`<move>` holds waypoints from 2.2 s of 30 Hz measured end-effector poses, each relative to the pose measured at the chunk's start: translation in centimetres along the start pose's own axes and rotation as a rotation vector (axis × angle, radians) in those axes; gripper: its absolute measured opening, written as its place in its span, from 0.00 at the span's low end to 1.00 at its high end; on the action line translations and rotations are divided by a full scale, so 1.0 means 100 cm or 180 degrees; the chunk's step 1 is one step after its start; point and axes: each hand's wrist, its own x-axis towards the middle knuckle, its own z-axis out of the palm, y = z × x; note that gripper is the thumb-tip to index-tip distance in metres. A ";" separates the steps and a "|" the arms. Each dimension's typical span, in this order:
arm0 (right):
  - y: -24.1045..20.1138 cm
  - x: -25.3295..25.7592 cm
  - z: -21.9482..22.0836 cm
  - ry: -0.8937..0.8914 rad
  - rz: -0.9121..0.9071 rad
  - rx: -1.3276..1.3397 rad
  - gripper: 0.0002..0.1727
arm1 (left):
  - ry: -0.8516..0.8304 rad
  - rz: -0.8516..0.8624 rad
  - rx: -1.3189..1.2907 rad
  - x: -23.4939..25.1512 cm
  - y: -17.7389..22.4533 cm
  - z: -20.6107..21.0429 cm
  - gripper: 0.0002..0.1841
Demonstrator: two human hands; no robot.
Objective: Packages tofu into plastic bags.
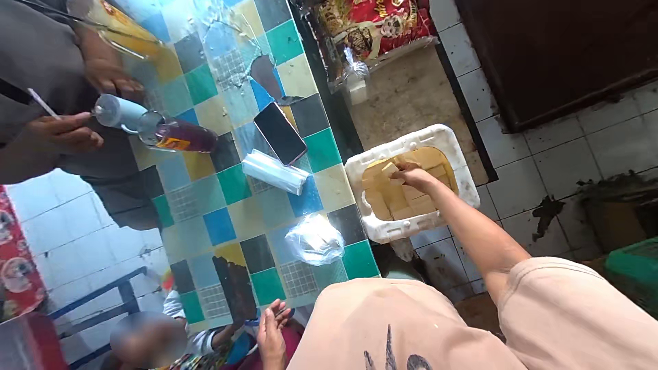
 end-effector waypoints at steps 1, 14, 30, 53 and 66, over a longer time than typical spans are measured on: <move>-0.002 0.004 -0.001 0.0067 0.0021 -0.0005 0.23 | -0.0021 0.0022 0.0005 0.000 -0.004 0.000 0.24; -0.026 0.048 0.028 -0.0277 -0.1092 -0.3344 0.23 | 0.0133 0.0079 0.0243 -0.029 -0.001 -0.016 0.24; -0.023 0.052 0.042 -0.0496 -0.1429 -0.3677 0.22 | -0.0265 0.0307 -0.0002 -0.037 0.025 0.011 0.23; -0.048 -0.104 0.068 -0.0807 -0.0211 0.0953 0.24 | -0.0462 0.1976 0.1114 0.012 0.116 0.107 0.20; -0.053 -0.134 0.199 -0.0604 -0.2522 -0.2569 0.20 | -0.1141 0.1434 0.1688 0.012 0.152 0.087 0.29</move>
